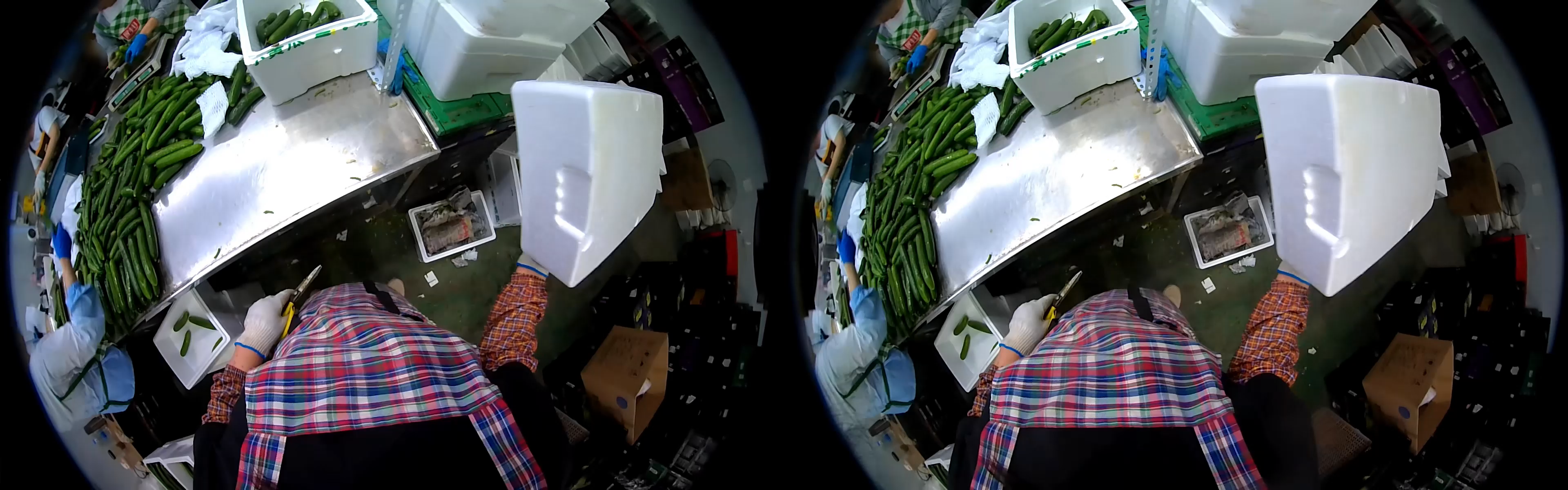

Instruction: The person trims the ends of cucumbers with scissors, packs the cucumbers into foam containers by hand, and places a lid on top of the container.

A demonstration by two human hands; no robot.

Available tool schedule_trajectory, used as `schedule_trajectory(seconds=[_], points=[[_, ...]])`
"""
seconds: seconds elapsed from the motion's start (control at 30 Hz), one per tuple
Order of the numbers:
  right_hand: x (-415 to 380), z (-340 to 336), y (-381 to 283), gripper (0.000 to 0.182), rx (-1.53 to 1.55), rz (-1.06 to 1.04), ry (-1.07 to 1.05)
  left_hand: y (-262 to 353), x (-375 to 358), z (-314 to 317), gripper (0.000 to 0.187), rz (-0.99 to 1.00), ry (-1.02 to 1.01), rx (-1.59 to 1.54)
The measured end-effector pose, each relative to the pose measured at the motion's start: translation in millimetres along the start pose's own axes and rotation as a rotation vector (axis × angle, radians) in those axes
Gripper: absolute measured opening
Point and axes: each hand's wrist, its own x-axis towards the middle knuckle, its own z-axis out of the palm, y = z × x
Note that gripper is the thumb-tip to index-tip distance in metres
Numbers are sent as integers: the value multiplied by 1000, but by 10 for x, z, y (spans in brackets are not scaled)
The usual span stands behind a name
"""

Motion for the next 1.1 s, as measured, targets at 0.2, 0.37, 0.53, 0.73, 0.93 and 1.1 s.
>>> schedule_trajectory(seconds=[0.2,0.37,0.53,0.73,0.93,1.1], points=[[-241,-615,808,55,-133,48,36,131,45,158,31,24,12,-6],[-271,-554,389,59,97,109,60,317,28,184,37,-28,-43,-1],[207,-761,-69,57,192,112,-56,672,206,210,36,46,-145,67],[245,-1179,428,55,559,347,-676,1008,429,363,34,53,-192,101],[-294,-1134,543,70,276,309,197,1081,481,128,45,28,-85,-67],[-702,-1624,122,67,163,285,378,1013,893,87,48,72,-141,-134]])
